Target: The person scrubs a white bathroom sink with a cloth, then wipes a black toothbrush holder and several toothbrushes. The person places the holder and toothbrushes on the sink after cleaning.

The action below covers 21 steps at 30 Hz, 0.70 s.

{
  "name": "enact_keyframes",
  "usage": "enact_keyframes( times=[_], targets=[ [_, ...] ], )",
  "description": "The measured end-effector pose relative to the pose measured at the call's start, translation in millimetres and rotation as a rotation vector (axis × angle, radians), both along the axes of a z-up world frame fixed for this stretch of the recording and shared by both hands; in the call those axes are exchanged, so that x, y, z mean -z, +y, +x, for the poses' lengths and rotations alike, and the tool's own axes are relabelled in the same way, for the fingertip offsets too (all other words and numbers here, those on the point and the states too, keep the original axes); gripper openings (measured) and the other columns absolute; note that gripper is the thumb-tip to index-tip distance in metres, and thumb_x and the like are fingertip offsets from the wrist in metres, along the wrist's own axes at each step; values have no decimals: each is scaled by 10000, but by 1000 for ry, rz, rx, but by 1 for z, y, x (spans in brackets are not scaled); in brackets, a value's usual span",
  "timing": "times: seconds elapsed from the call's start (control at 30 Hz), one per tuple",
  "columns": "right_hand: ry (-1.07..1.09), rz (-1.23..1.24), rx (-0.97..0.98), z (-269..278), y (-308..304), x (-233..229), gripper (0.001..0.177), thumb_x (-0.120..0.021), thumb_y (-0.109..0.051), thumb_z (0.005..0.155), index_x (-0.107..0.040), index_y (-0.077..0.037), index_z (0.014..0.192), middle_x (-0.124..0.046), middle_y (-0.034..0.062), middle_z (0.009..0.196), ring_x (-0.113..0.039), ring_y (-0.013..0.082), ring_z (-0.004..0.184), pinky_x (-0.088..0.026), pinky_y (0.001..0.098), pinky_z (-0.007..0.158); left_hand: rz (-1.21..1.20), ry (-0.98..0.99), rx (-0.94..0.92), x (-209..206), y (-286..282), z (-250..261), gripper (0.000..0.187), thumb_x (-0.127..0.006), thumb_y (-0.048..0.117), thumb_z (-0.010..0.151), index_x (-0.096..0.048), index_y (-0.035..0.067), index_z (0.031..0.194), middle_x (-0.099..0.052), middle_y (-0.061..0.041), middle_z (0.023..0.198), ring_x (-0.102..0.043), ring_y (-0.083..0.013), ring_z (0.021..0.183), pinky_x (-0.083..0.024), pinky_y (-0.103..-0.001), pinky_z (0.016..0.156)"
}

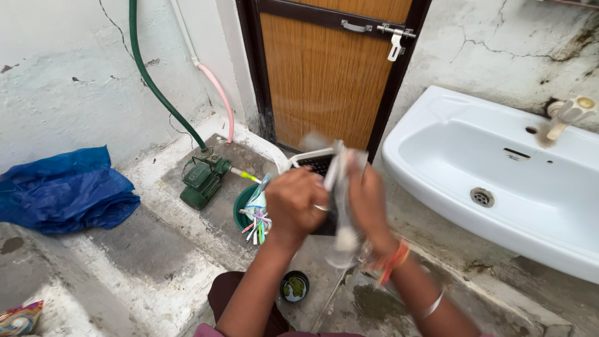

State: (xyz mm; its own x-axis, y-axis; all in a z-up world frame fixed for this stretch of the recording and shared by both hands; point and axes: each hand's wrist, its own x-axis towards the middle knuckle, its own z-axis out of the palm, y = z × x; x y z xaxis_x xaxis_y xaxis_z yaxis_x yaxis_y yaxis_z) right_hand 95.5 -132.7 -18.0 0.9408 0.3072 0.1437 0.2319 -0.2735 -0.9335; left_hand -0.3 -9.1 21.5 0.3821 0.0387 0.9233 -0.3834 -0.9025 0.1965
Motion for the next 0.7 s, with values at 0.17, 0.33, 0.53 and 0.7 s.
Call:
enact_keyframes(
  times=[0.17, 0.33, 0.53, 0.7],
  targets=[
    [-818, 235, 50, -66, -10, -45, 543, -438, -423, 1165, -605, 83, 1271, -669, 197, 1189, -660, 286, 1122, -529, 379, 951, -136, 40, 68, -6, -9, -2, 367, -570, 156, 1012, -618, 25, 673, -627, -121, 665, -664, -315, 662, -598, -416, 766],
    [-287, 328, -36, -13, -36, -67, 509, -466, -412, 1075, -705, 25, 1185, -744, 70, 1005, -683, 164, 902, -548, 289, 828, -3, -10, 273, -21, -32, -5, 369, -566, 186, 1005, -598, 40, 668, -563, -90, 634, -642, -303, 645, -617, -427, 831],
    [266, 331, -266, 52, -93, -45, 470, -512, -383, 1024, -701, 20, 1175, -738, 39, 964, -654, 123, 819, -549, 267, 732, -73, -89, 493, -21, -55, 26, 383, -445, 149, 1032, -558, 25, 687, -598, -105, 685, -665, -297, 673, -638, -435, 860],
    [427, 504, -131, 44, -151, 24, 421, -537, -376, 1000, -708, -12, 1129, -743, 55, 949, -680, 142, 775, -575, 274, 697, -297, -109, 584, 6, -72, 74, 424, -377, 140, 1058, -584, -40, 735, -641, -149, 724, -717, -339, 739, -635, -469, 914]
  ],
)
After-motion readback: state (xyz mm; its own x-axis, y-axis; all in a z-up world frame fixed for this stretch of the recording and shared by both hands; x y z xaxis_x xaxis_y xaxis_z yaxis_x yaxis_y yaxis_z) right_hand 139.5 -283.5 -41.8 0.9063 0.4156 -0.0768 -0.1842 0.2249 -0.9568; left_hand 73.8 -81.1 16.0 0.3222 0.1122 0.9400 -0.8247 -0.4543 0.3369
